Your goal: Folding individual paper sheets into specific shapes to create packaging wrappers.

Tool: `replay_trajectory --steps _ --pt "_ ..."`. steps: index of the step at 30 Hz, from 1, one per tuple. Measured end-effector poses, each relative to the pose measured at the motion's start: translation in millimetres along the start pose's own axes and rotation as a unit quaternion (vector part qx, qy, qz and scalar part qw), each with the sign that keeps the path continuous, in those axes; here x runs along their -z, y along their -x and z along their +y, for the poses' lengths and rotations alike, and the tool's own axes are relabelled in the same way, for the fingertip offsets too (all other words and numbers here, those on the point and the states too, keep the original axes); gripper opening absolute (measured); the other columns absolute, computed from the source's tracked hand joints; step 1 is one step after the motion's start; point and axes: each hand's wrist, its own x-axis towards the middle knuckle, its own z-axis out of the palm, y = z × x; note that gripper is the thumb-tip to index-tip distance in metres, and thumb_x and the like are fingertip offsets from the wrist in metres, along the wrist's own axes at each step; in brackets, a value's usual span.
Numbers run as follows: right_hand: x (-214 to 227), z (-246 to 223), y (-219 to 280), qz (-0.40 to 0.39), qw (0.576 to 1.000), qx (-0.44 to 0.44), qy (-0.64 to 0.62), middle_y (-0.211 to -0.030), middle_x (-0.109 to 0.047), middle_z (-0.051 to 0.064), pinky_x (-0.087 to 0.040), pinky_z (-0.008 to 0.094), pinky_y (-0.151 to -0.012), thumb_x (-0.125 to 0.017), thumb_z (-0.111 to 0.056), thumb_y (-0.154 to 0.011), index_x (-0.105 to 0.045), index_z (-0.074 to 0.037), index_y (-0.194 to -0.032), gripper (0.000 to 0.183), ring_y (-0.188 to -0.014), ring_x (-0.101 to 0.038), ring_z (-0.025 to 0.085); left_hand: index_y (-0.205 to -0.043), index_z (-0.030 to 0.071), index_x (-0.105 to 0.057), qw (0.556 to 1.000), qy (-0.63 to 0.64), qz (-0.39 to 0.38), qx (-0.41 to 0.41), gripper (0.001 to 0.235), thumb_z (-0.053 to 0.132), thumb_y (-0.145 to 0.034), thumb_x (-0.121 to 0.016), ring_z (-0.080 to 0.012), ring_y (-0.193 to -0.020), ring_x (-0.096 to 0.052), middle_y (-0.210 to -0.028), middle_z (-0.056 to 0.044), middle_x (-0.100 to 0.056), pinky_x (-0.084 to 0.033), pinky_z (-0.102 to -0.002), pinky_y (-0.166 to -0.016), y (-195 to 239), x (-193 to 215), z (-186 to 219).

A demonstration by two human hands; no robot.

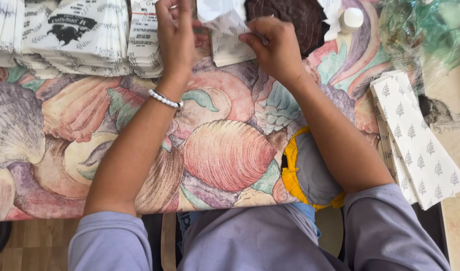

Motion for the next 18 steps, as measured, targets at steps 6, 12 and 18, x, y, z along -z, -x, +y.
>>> replay_trajectory --steps 6,12,18 --pt "12 -32 -3 -0.045 0.994 -0.018 -0.097 -0.097 -0.075 0.011 -0.041 0.024 -0.052 -0.082 0.004 -0.097 -0.076 0.005 -0.104 0.009 -0.063 -0.051 0.012 -0.111 0.007 -0.064 0.97 0.152 -0.084 0.172 0.07 0.062 -0.069 -0.056 -0.0181 -0.094 -0.072 -0.102 -0.007 -0.073 -0.061 -0.024 -0.063 -12 -1 34" --pt "34 -32 -12 -0.094 0.995 -0.025 -0.027 -0.123 -0.073 0.023 -0.059 0.042 -0.085 -0.056 -0.04 -0.111 -0.077 0.003 -0.112 0.048 -0.108 -0.074 0.033 -0.104 0.008 -0.075 0.989 0.012 -0.079 0.123 0.016 0.012 -0.091 -0.067 -0.0162 -0.101 -0.08 -0.109 -0.006 -0.082 -0.069 -0.028 -0.084 -13 -2 6" --pt "26 12 -1 -0.067 0.986 -0.043 0.145 -0.129 -0.072 0.017 -0.056 0.049 -0.088 -0.055 -0.041 -0.112 -0.07 -0.001 -0.132 0.047 -0.117 -0.068 0.036 -0.115 0.005 -0.068 0.988 -0.128 -0.044 -0.069 0.017 0.009 -0.099 -0.063 -0.0224 -0.111 -0.074 -0.118 -0.009 -0.076 -0.064 -0.032 -0.097 11 27 24"
